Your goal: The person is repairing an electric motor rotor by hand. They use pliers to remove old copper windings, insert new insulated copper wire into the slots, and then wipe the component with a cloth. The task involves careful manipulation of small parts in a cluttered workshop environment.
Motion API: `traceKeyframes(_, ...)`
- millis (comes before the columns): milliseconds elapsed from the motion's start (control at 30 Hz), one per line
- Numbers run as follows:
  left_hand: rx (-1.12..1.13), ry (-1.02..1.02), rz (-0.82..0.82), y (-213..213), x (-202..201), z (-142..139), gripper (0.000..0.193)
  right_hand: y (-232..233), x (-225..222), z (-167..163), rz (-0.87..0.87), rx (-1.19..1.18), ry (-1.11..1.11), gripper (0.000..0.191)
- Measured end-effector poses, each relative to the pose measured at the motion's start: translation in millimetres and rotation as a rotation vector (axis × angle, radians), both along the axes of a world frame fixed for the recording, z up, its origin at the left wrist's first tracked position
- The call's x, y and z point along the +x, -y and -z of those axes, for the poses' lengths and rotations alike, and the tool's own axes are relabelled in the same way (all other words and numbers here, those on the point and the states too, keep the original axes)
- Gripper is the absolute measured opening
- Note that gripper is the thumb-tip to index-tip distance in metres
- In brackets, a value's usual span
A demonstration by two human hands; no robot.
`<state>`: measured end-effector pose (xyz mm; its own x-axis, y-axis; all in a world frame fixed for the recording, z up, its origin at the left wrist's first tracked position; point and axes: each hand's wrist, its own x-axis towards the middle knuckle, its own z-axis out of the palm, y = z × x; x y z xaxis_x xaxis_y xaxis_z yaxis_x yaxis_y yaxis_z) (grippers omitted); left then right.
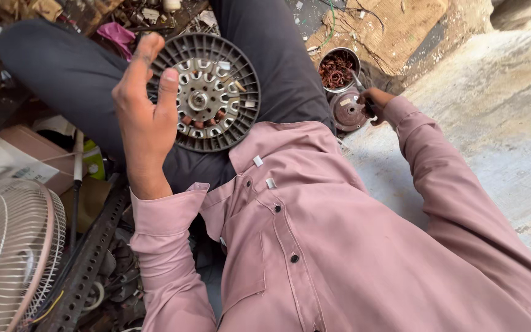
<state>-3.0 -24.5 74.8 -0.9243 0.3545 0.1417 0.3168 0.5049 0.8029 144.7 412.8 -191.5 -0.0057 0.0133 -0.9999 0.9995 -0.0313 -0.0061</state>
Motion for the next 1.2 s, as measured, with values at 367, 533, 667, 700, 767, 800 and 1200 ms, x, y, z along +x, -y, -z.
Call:
traceKeyframes(367,0.034,-0.024,0.214,16.5,-20.0,56.5,0.037,-10.1,-53.9,-61.4,0.092,-0.347,-0.361,0.055)
traceKeyframes(533,0.041,0.028,0.156,7.3,-23.6,82.8,0.051,52.0,-64.8,-117.9,-0.227,-0.662,-0.554,0.075)
traceKeyframes(667,0.108,-0.013,0.112,9.1,-15.2,94.9,0.059,119.9,-41.2,-142.0,-0.237,-1.07,-0.51,0.049)
traceKeyframes(700,0.13,-0.022,0.104,9.7,-14.7,96.3,0.06,127.1,-40.1,-147.2,-0.151,-1.154,-0.421,0.056)
traceKeyframes(767,0.148,-0.033,0.093,10.3,-14.3,97.8,0.06,136.7,-45.9,-153.3,-0.172,-1.06,-0.391,0.052)
traceKeyframes(800,0.146,-0.036,0.091,10.3,-14.7,98.0,0.06,140.5,-50.2,-155.7,-0.184,-1.014,-0.382,0.051)
traceKeyframes(1200,0.213,-0.082,-0.012,7.3,-5.8,94.2,0.056,190.3,-31.0,-155.8,-0.825,-0.083,-1.62,0.043)
